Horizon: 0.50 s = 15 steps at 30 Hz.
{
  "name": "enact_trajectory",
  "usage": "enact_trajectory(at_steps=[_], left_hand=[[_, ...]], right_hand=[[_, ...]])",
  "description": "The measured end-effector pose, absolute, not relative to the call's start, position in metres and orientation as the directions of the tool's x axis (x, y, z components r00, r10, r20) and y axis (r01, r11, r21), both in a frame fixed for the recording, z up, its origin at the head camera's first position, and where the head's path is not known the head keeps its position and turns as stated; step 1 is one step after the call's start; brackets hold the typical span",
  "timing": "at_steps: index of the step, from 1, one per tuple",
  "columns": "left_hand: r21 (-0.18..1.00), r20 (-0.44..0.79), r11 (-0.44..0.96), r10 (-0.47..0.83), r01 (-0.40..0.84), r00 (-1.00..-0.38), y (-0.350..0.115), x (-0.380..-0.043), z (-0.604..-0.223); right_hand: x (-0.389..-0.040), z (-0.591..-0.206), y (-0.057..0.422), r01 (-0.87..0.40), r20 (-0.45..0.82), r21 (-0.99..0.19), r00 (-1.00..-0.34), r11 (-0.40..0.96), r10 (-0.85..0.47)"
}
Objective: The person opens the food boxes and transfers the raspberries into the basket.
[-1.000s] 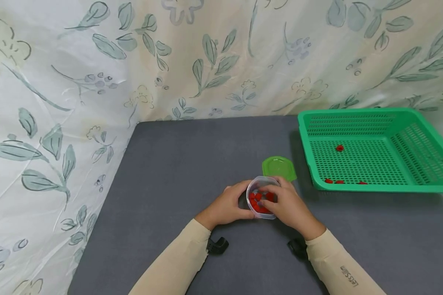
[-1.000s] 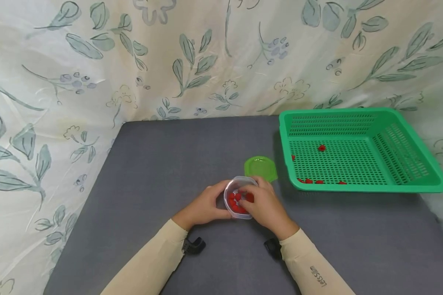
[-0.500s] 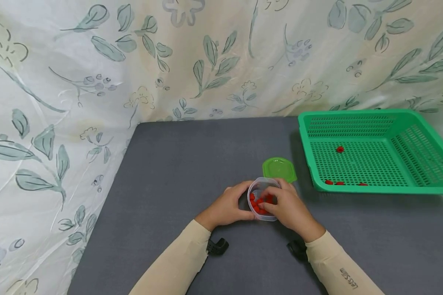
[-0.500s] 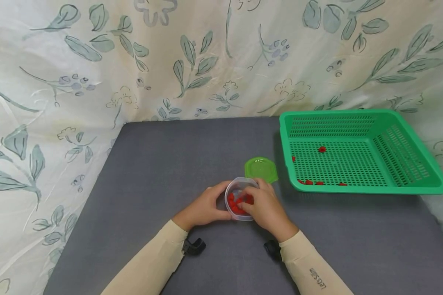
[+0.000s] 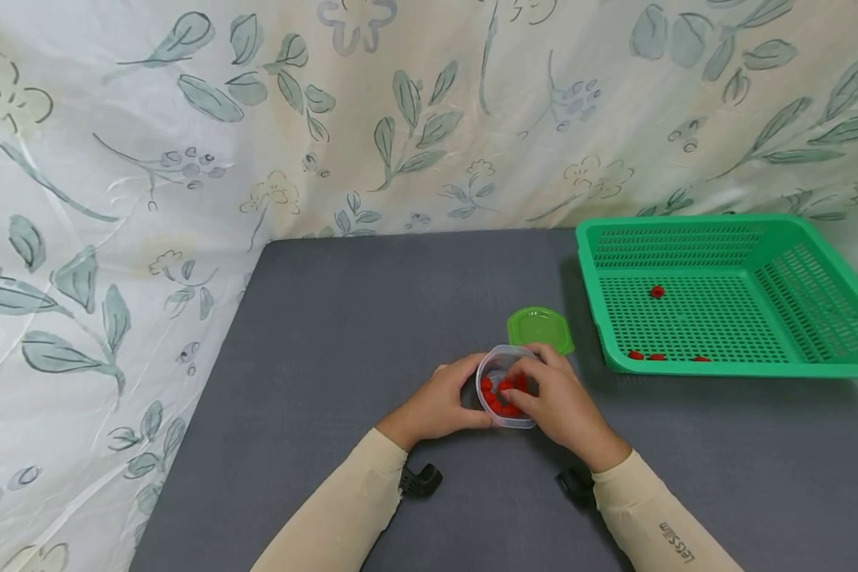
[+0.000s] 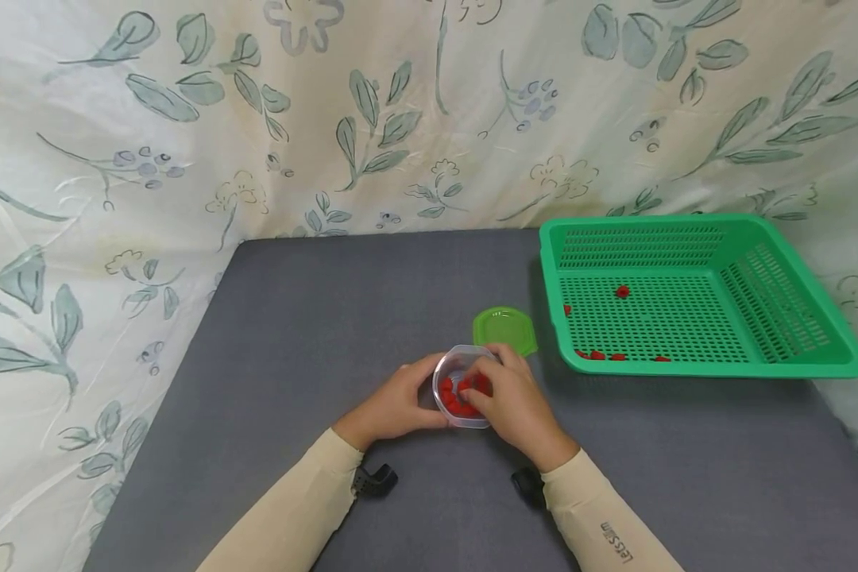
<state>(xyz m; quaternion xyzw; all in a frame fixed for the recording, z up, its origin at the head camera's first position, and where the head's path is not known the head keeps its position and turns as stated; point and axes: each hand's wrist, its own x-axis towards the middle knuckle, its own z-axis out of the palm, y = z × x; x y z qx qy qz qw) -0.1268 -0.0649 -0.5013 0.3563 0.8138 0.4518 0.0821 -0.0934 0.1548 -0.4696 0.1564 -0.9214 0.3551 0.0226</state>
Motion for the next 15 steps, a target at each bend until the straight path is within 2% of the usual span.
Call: enact_trajectory(at_steps=[15], left_hand=[[0.772,0.162,0.390,0.643,0.502,-0.749,-0.0655,-0.1251,-0.4992]], right_hand=[[-0.0940,-0.4660,0.1555,-0.371,0.271,-0.651,-0.928,0.663,-0.254]])
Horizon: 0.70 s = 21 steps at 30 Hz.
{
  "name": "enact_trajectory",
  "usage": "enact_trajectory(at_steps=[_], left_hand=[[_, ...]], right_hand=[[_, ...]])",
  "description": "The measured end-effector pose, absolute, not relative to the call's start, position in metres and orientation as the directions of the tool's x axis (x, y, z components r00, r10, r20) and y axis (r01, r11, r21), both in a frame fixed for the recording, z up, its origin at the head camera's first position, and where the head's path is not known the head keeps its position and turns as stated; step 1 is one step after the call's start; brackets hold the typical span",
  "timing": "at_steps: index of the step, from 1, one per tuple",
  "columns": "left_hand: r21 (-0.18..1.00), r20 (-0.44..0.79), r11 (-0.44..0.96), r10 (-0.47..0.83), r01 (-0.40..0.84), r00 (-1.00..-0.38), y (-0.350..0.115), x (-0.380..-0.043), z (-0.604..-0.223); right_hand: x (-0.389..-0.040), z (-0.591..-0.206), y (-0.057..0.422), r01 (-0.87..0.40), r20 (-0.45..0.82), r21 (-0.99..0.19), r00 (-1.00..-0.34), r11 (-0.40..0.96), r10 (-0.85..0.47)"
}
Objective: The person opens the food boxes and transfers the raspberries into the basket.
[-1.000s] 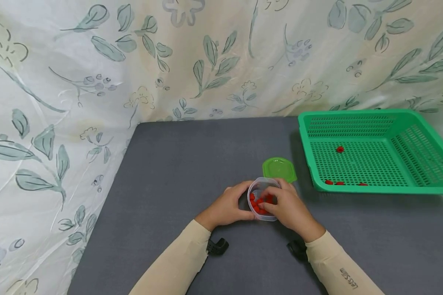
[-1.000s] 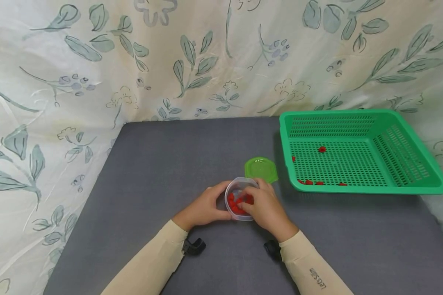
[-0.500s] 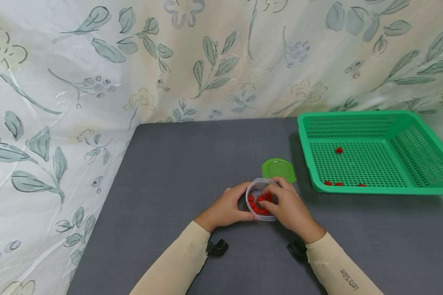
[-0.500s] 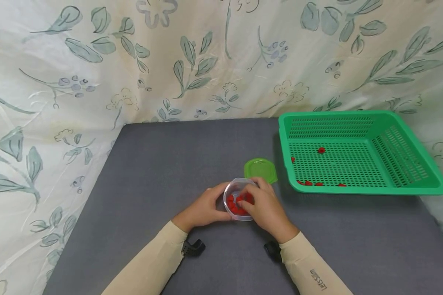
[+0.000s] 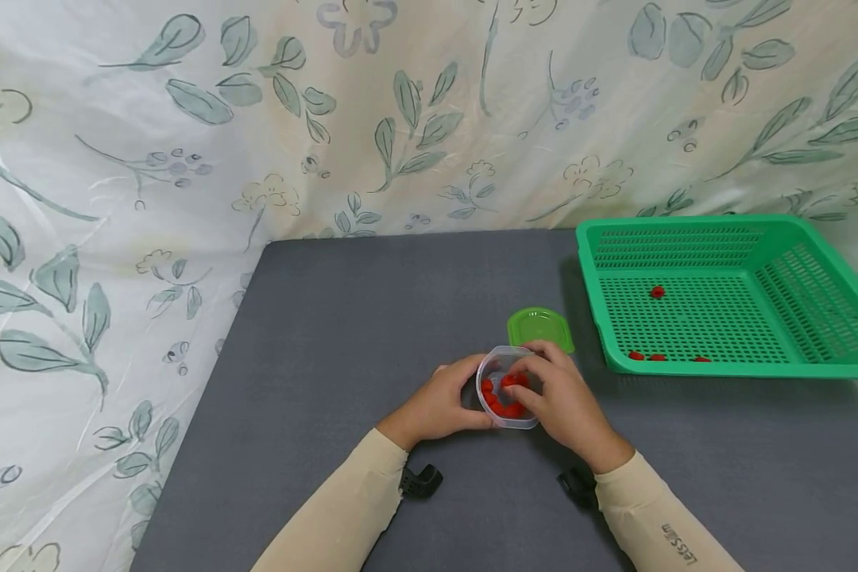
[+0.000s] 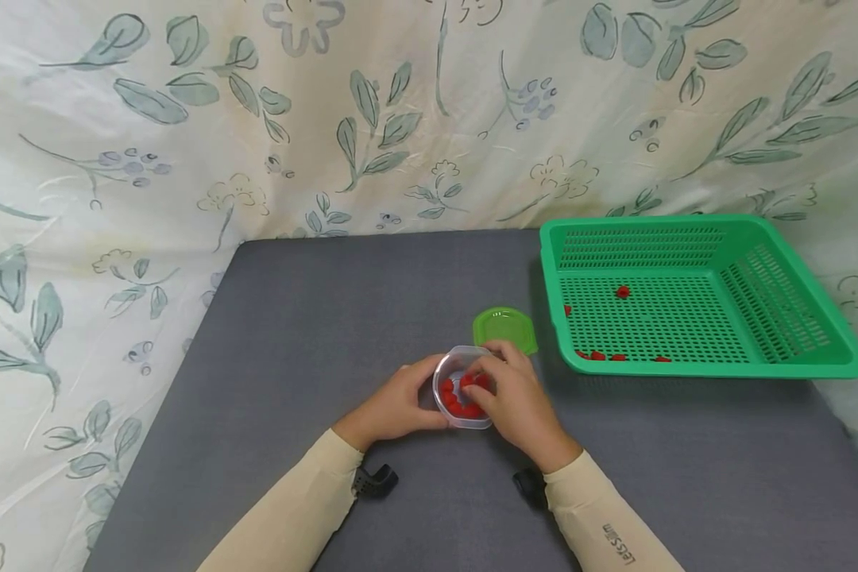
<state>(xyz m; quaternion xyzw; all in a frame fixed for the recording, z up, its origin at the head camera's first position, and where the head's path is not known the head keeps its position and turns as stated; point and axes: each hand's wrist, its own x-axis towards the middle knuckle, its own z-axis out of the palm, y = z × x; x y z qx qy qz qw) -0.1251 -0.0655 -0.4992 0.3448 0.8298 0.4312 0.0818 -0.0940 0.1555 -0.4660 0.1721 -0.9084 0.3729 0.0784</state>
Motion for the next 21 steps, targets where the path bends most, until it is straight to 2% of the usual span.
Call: enact_trajectory(at_steps=[12,21], left_hand=[[0.762,0.176,0.388,0.646,0.519,-0.742,-0.066,-0.124,-0.498],[0.772,0.182,0.370,0.650,0.517,-0.738,-0.066,-0.125,-0.499]], right_hand=[[-0.094,-0.457,0.163,-0.483,0.474,-0.611,-0.858,0.627,-0.199],[-0.095,-0.448,0.170,-0.525,0.557,-0.601,-0.816,0.602,-0.156]])
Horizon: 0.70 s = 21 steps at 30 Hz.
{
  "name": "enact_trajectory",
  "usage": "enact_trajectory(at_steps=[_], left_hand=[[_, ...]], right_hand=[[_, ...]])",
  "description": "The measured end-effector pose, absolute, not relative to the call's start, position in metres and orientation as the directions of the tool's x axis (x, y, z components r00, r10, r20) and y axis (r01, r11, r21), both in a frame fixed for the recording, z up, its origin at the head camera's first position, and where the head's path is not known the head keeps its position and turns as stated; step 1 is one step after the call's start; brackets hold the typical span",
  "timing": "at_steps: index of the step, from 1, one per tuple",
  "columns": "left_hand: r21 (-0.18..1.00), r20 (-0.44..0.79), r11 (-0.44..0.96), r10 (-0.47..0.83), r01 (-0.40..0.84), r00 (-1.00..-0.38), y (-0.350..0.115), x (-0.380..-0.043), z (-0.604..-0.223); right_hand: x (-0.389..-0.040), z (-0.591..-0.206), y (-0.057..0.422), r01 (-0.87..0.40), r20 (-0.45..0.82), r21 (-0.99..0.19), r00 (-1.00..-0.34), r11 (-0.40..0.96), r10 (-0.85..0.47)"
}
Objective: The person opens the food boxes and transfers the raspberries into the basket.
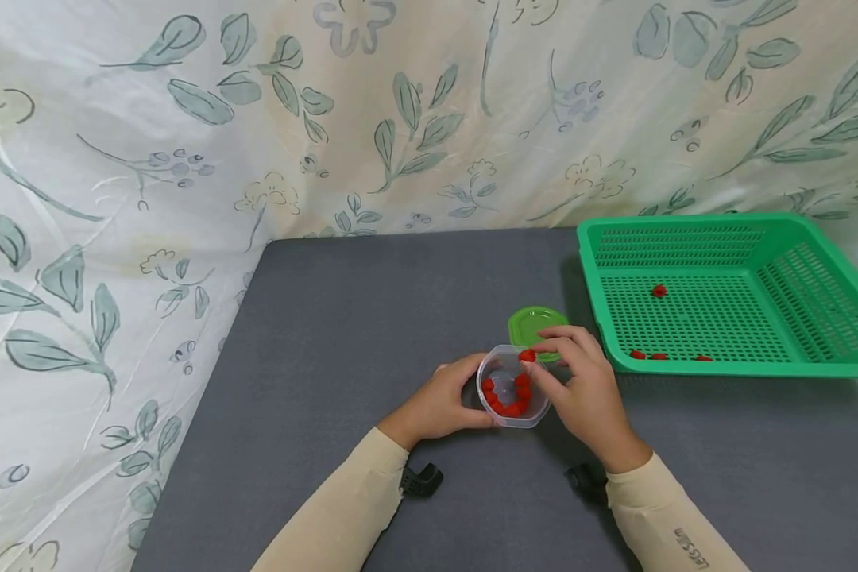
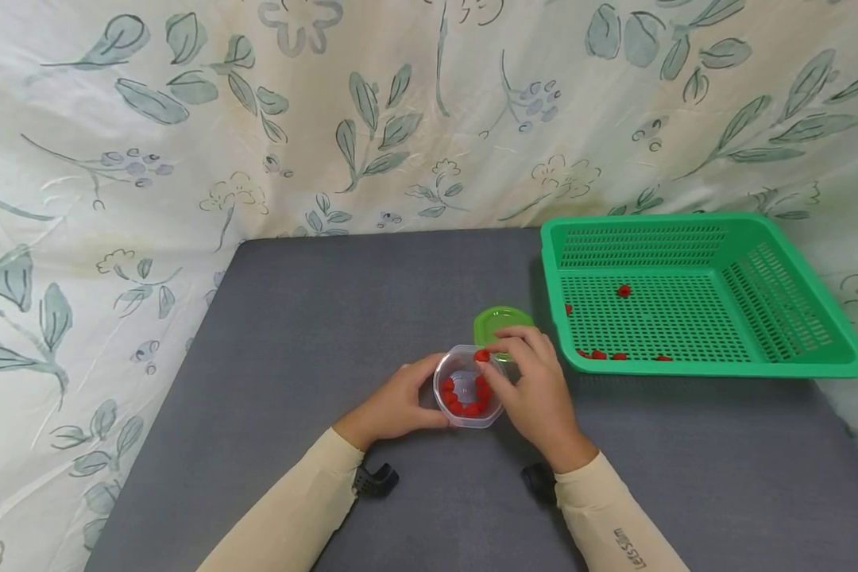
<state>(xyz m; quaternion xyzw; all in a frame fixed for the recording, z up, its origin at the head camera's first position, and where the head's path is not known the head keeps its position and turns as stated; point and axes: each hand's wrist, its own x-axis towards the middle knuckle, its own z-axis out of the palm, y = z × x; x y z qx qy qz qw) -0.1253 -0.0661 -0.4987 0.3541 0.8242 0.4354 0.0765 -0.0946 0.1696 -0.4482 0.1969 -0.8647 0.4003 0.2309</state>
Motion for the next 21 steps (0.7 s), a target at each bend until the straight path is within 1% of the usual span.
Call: enact_trajectory(at_steps=[7,16,18,21], left_hand=[[0.783,0.218,0.325,0.655,0.531,-0.723,-0.065,-0.126,-0.498],[0.769,0.201,0.358,0.651,0.530,-0.732,-0.065,-0.125,-0.497],[0.769,0.199,0.358,0.652,0.529,-0.732,-0.065,-0.125,-0.497],[0.771,0.203,0.353,0.653,0.530,-0.730,-0.066,-0.125,-0.497]], right_hand=[[-0.095,-0.441,0.173,-0.577,0.657,-0.580,-0.749,0.575,-0.090],[-0.097,-0.433,0.182,-0.634,0.761,-0.558,-0.649,0.535,0.023],[-0.098,-0.431,0.185,-0.631,0.769,-0.551,-0.637,0.546,0.040],[-0.099,-0.429,0.191,-0.602,0.764,-0.560,-0.641,0.569,0.074]])
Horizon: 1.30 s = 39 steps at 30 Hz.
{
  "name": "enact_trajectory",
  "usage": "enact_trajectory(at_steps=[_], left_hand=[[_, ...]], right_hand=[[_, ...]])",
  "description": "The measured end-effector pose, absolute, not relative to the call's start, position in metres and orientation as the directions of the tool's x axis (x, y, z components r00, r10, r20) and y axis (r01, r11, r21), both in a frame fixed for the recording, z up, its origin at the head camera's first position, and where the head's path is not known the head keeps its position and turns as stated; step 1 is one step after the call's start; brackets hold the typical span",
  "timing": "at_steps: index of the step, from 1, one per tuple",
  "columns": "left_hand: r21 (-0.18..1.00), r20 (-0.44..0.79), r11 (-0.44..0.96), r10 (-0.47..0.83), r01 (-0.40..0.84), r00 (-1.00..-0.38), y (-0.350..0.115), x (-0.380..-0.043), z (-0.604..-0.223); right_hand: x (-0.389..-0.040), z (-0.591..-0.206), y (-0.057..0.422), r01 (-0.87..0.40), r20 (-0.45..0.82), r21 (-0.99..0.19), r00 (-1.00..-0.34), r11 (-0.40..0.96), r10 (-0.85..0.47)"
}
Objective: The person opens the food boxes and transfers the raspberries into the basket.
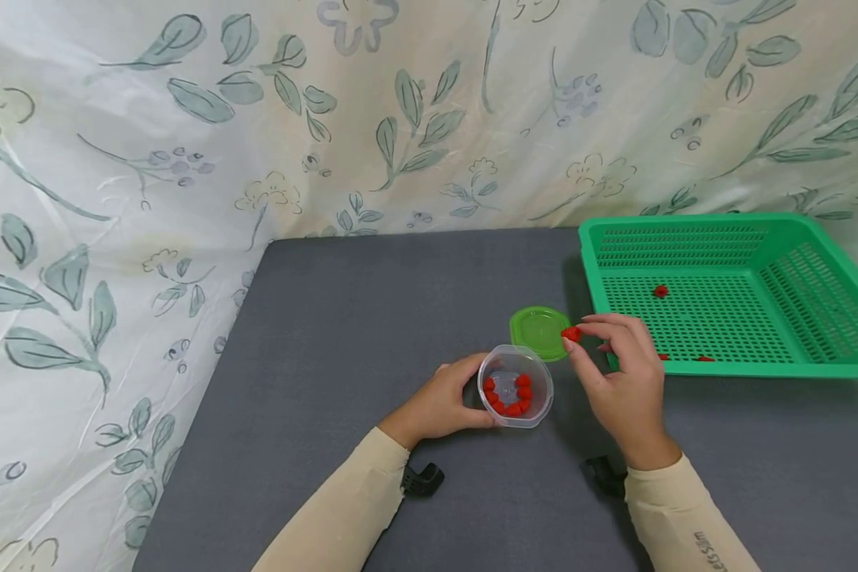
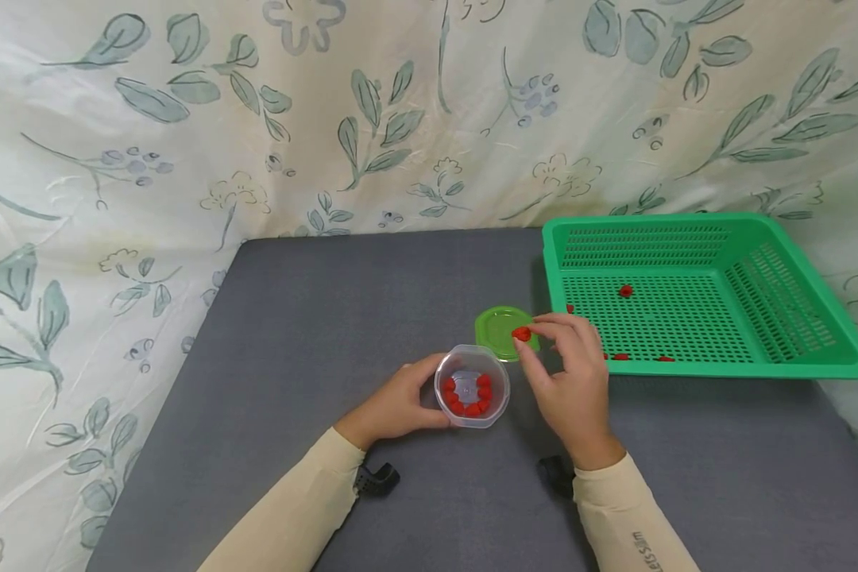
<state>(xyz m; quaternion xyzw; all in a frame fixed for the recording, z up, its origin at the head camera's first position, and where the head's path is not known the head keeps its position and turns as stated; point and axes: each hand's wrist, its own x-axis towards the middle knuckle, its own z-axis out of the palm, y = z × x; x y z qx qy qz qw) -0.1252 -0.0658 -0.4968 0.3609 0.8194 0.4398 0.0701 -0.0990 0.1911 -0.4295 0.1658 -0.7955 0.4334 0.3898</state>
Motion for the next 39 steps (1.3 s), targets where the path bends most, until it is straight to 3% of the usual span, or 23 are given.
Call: enact_trajectory(at_steps=[13,39], left_hand=[[0.783,0.200,0.343,0.651,0.519,-0.732,-0.065,-0.126,-0.498],[0.775,0.176,0.376,0.643,0.507,-0.745,-0.067,-0.126,-0.498]], right_hand=[[-0.105,-0.432,0.213,-0.379,0.751,-0.579,-0.592,0.722,0.292],[-0.106,-0.427,0.217,-0.254,0.714,-0.598,-0.599,0.760,0.362]])
